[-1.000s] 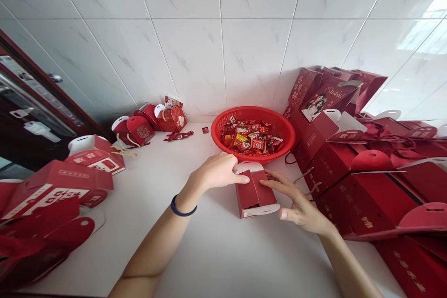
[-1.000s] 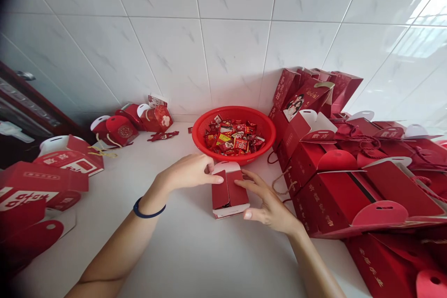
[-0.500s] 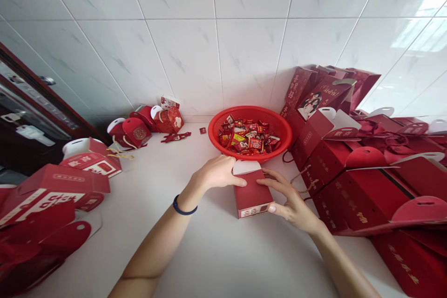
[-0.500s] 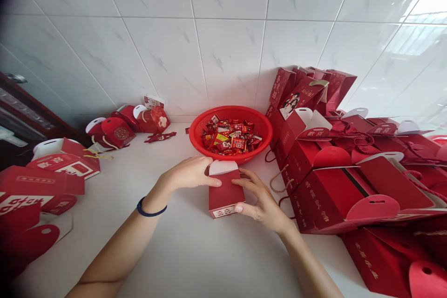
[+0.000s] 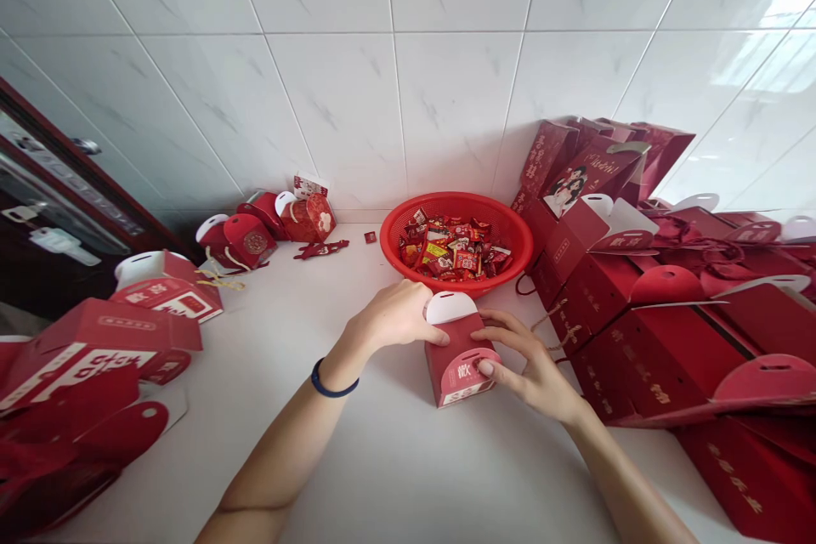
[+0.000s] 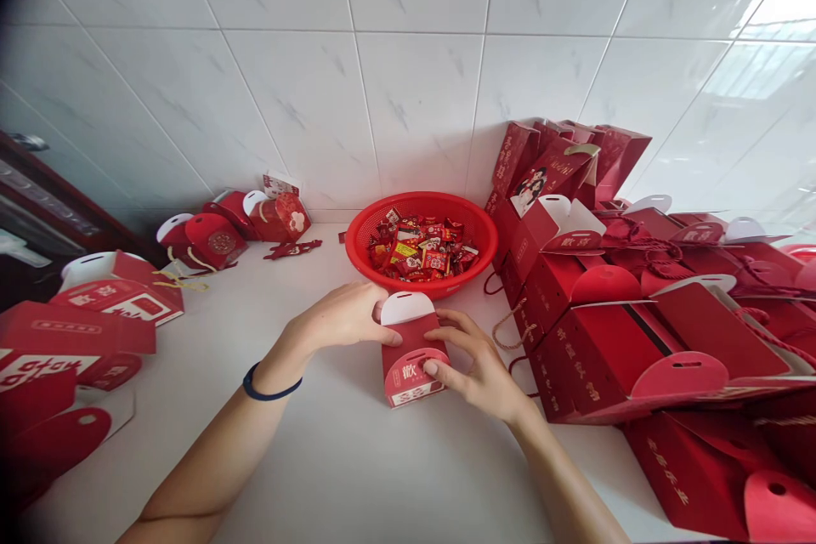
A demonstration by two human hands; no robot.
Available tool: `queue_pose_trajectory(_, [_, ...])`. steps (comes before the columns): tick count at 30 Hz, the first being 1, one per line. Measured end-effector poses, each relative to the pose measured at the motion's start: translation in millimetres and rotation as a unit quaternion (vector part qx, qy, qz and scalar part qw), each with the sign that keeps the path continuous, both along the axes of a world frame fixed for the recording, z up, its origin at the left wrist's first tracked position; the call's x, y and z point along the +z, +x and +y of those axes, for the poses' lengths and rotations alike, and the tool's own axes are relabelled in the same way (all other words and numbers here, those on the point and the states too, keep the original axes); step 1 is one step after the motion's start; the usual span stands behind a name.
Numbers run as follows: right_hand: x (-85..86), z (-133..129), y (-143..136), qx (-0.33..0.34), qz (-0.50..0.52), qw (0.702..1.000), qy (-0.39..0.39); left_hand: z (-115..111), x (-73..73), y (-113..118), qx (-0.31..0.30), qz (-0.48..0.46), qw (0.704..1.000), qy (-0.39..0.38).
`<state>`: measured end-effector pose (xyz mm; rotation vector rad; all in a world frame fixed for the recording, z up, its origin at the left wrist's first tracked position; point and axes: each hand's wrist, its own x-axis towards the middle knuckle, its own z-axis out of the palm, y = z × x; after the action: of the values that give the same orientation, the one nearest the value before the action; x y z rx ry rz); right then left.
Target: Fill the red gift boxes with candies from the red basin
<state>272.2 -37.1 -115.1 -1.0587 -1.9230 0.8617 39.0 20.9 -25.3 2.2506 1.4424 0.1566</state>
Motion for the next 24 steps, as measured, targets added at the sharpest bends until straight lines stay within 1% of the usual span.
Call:
queue_pose_trajectory(3, [1.8, 0, 1, 0.005, 0.012, 1.0, -0.01, -4, 2.5, 0, -0.004, 0.014, 1.0, -0.013])
queue_pose_trajectory(6, [3.0, 0, 0, 0.007, 0.026, 0.999, -0.026, -7, 5.0, -1, -0.021, 0.015, 0.999, -0.021])
queue_pose_trajectory(9, [3.6, -1, -2, -0.009, 0.043, 0.998, -0.051, -9, 9.1, -4, -0.066, -0.003, 0.997, -0.03])
queue_pose_trajectory(12, [2.3, -1, -4, -0.012, 0.064, 0.994, -0.091, -11, 13.5, -6, -0.124, -0.025, 0.989, -0.076])
queue_pose_trajectory(15, [-1.3, 0, -6, -0.01, 0.083, 0.991, -0.103, -14, 13.6, -4, -0.146, -0.028, 0.981, -0.125])
queue_pose_trajectory(18, [-4.4, 3, -6, -0.015, 0.081, 0.992, -0.092, -16, 7.9, 1, -0.147, -0.001, 0.981, -0.123])
queue_pose_trajectory(20, [-4.1, 2, -5, -0.032, 0.068, 0.995, -0.065, -18, 3.5, 4, -0.142, 0.018, 0.983, -0.113])
queue_pose_trajectory(22, [-2.0, -4, -7, -0.058, 0.039, 0.997, -0.016, -18, 0.9, 7, -0.142, 0.026, 0.984, -0.108])
queue_pose_trajectory(24, [-0.3, -15, -12, -0.081, -0.014, 0.996, 0.041, -19, 0.7, 9, -0.147, 0.028, 0.983, -0.106])
